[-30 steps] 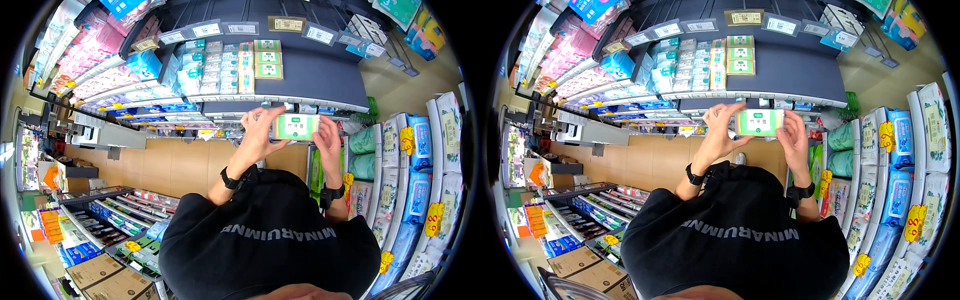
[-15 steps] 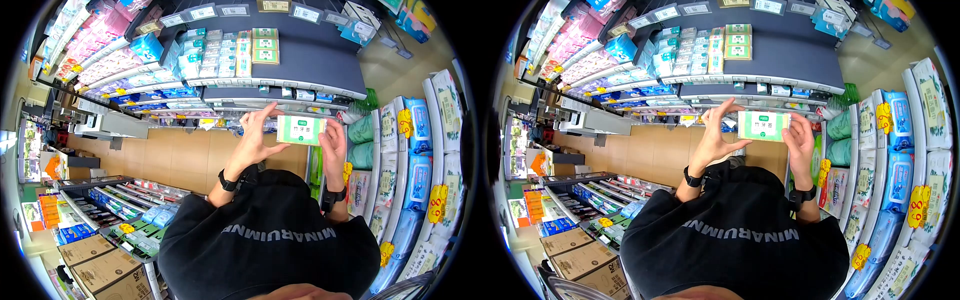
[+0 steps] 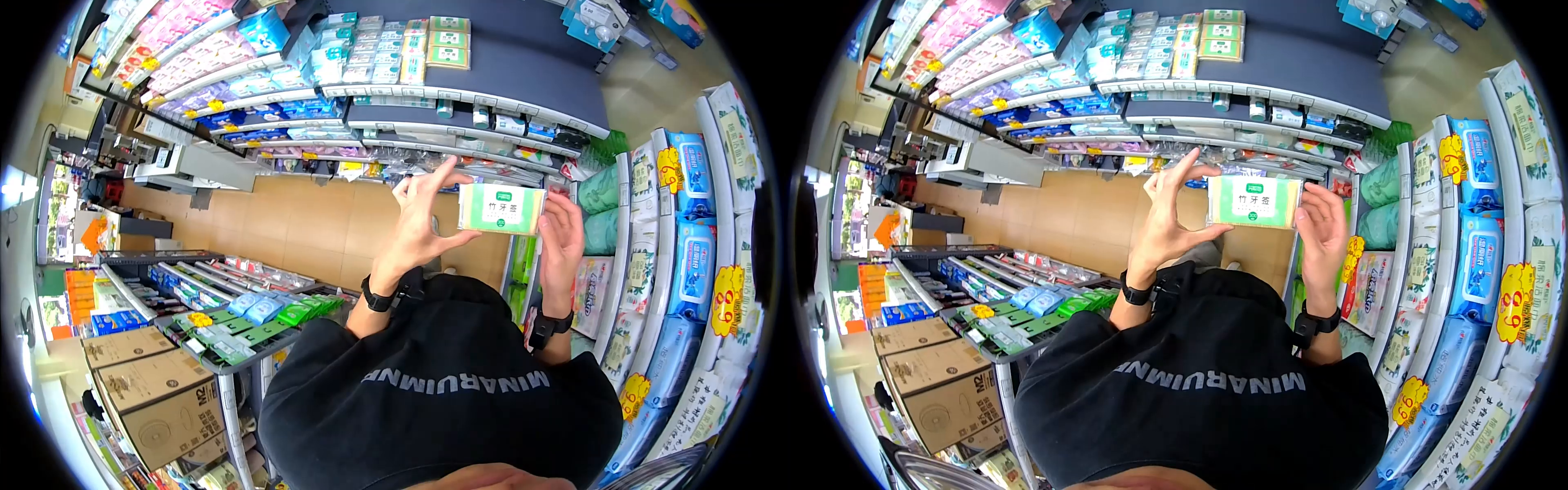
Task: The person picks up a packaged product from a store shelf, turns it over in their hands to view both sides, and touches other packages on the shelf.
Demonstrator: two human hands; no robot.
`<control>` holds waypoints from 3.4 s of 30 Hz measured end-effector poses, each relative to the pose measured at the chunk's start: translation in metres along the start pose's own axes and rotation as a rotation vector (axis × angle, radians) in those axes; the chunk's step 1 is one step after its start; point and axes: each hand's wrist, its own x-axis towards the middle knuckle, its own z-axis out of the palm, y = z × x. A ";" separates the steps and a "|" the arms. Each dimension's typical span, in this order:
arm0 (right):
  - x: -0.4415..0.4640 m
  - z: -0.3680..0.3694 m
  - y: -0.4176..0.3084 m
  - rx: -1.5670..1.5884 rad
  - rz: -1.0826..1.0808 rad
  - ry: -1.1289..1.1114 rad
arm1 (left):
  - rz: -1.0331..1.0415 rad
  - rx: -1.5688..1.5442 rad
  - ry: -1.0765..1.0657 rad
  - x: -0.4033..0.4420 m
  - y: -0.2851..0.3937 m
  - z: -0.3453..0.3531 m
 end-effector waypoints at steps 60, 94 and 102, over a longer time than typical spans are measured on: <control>-0.093 0.002 -0.003 -0.153 0.188 -0.176 | 0.185 -0.390 -0.249 -0.032 0.034 0.026; -0.082 -0.021 0.001 0.065 0.124 0.137 | -0.161 -0.535 -0.207 -0.025 -0.001 0.017; -0.083 -0.018 0.002 0.074 0.139 0.126 | -0.240 -0.603 -0.161 -0.024 -0.006 0.021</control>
